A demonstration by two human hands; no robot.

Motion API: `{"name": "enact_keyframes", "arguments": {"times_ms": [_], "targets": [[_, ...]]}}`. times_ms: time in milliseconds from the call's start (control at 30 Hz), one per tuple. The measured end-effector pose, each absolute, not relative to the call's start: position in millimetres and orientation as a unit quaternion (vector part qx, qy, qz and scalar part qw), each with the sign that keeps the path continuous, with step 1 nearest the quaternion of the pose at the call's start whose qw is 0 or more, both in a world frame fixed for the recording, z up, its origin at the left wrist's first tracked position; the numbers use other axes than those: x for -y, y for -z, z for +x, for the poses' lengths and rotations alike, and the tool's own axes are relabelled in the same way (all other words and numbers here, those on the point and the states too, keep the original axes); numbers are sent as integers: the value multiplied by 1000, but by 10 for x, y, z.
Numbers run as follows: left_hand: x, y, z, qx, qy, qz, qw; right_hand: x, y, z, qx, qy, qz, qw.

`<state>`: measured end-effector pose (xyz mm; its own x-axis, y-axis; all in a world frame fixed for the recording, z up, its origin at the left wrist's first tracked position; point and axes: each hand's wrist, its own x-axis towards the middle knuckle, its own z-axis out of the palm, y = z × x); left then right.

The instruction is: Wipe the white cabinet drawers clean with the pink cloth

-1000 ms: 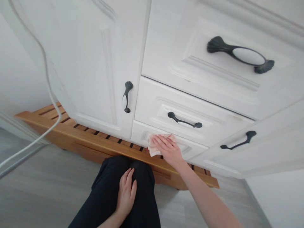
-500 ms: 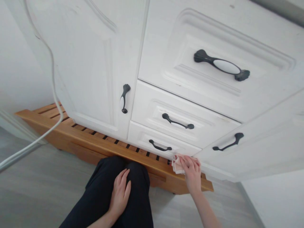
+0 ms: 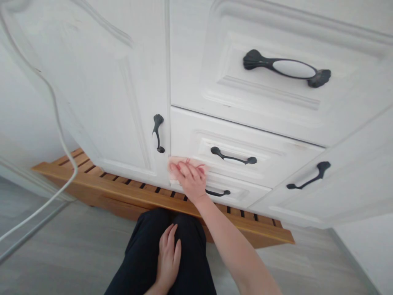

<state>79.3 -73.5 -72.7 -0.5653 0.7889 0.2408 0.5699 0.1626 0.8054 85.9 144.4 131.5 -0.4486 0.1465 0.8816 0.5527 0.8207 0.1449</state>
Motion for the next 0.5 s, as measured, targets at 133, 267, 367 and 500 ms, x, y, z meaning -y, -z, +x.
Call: {"name": "enact_keyframes", "arguments": {"times_ms": [133,267,367,500], "targets": [[731,717,794,-752,-466,450,120,-1476,-842,781,900,167,-151,374],[720,707,794,-750,-468,451,124,-1423,-540,895,948,135,-100,269],[707,716,794,-750,-468,451,121,-1359,-401,893,958,134,-112,228],[706,725,796,-749,-471,453,114,-1276,-313,835,963,121,-147,191]]}}
